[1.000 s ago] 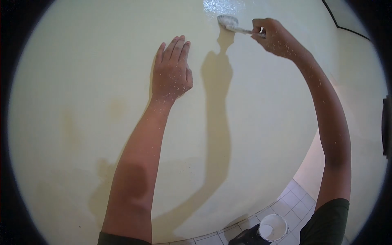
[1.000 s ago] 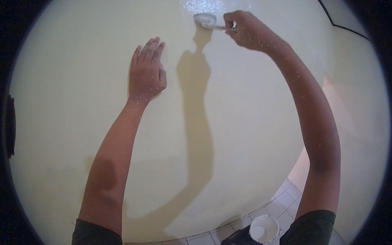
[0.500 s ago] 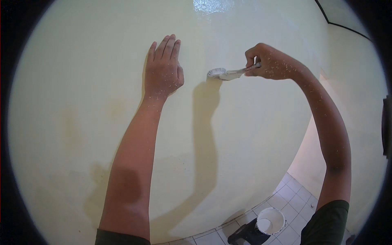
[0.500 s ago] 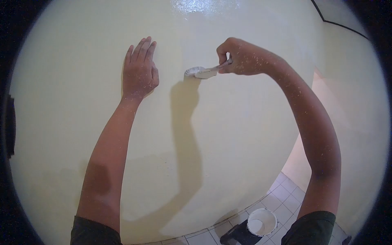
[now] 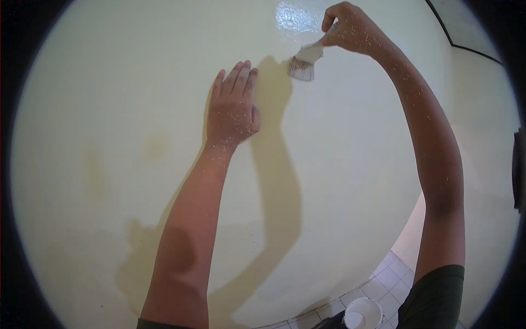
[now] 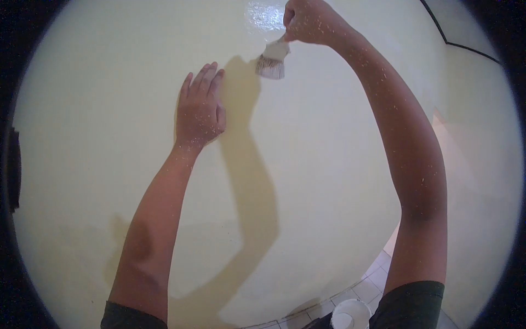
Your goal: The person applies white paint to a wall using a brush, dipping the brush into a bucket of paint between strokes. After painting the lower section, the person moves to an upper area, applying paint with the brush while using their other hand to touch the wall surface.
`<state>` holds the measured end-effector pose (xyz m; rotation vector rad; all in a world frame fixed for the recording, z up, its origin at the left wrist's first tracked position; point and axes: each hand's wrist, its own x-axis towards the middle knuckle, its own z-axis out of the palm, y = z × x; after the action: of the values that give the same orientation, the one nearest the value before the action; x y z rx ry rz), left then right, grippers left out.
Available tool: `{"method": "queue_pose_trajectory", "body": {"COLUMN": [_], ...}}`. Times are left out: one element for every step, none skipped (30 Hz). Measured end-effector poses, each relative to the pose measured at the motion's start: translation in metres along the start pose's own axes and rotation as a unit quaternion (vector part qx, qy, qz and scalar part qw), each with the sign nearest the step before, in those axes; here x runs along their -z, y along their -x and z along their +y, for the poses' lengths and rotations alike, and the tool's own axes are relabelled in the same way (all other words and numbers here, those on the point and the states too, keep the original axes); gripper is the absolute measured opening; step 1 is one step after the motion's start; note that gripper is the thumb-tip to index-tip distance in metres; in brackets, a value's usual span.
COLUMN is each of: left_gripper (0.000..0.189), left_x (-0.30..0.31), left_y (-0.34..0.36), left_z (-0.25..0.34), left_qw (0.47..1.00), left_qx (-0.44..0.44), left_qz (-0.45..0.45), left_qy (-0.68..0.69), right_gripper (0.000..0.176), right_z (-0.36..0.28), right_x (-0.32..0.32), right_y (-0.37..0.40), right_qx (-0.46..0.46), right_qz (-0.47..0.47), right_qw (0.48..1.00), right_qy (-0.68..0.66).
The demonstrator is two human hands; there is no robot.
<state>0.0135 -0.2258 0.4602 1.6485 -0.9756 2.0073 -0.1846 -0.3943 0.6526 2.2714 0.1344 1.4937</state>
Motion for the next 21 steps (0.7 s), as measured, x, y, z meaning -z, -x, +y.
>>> {"method": "queue_pose_trajectory", "body": {"left_gripper": [0.062,0.062,0.062,0.062,0.062,0.062,0.061,0.061,0.061,0.061,0.061,0.061,0.061,0.061,0.062,0.062,0.062,0.062,0.062,0.061,0.061], "left_x": [-0.001,-0.002,-0.002,-0.003,-0.003,-0.003,-0.004,-0.004,-0.003,-0.003,-0.003,-0.003,-0.004,-0.004,-0.003,-0.003,-0.003,-0.003,-0.003,-0.003,-0.003], "left_y": [0.001,0.002,0.002,0.002,0.002,0.001,0.002,0.002,0.003,0.003,0.003,0.003,0.003,0.003,0.003,0.003,0.003,0.003,0.004,0.003,0.003], "left_z": [0.0,-0.001,-0.001,-0.001,-0.001,-0.002,-0.003,-0.003,-0.002,-0.002,-0.002,-0.002,-0.002,-0.003,-0.003,-0.003,-0.003,-0.003,-0.003,-0.003,-0.003], "left_qw": [1.0,1.0,1.0,1.0,1.0,1.0,1.0,1.0,1.0,1.0,1.0,1.0,1.0,1.0,1.0,1.0,1.0,1.0,1.0,1.0,1.0], "left_qx": [-0.001,-0.002,0.0,0.001,0.004,0.004,0.005,0.006,0.007,0.008,0.007,0.009,0.011,0.011,0.011,0.01,0.008,0.009,0.01,0.01,0.009], "left_qz": [0.004,0.008,0.006,0.004,0.0,0.001,0.003,0.003,0.004,0.004,0.005,0.007,0.009,0.012,0.012,0.01,0.009,0.008,0.007,0.008,0.008], "left_qy": [0.003,0.006,0.006,0.006,0.007,0.008,0.011,0.014,0.014,0.013,0.014,0.017,0.019,0.022,0.018,0.015,0.012,0.013,0.014,0.016,0.013], "right_gripper": [0.013,0.013,0.013,0.012,0.009,0.009,0.008,0.008,0.007,0.006,0.006,0.006,0.006,0.006,0.006,0.007,0.008,0.008,0.009,0.009,0.01], "right_z": [-0.023,-0.024,-0.023,-0.021,-0.017,-0.007,0.001,0.01,0.01,0.01,0.011,0.007,0.005,0.002,0.002,0.002,0.003,0.005,0.006,0.008,-0.001], "right_x": [0.018,0.021,0.022,0.021,0.015,0.006,-0.004,-0.012,-0.016,-0.02,-0.022,-0.019,-0.015,-0.011,-0.012,-0.013,-0.015,-0.016,-0.017,-0.018,-0.013], "right_y": [-0.004,-0.015,-0.031,-0.045,-0.05,-0.06,-0.071,-0.079,-0.081,-0.082,-0.084,-0.082,-0.08,-0.078,-0.077,-0.074,-0.072,-0.069,-0.066,-0.063,-0.055], "right_qx": [-0.078,-0.092,-0.106,-0.12,-0.102,-0.087,-0.072,-0.057,-0.063,-0.069,-0.076,-0.078,-0.08,-0.082,-0.086,-0.092,-0.098,-0.08,-0.06,-0.041,-0.035], "right_qz": [-0.005,0.016,0.036,0.057,0.12,0.153,0.186,0.217,0.241,0.266,0.292,0.291,0.29,0.291,0.275,0.258,0.242,0.212,0.182,0.152,0.144], "right_qw": [0.997,0.996,0.994,0.991,0.987,0.984,0.98,0.974,0.968,0.961,0.953,0.953,0.952,0.951,0.954,0.958,0.96,0.971,0.98,0.987,0.989], "right_qy": [-0.012,-0.01,-0.008,-0.006,-0.023,-0.026,-0.026,-0.028,-0.031,-0.034,-0.036,-0.046,-0.056,-0.065,-0.076,-0.087,-0.099,-0.077,-0.054,-0.031,-0.025]}}
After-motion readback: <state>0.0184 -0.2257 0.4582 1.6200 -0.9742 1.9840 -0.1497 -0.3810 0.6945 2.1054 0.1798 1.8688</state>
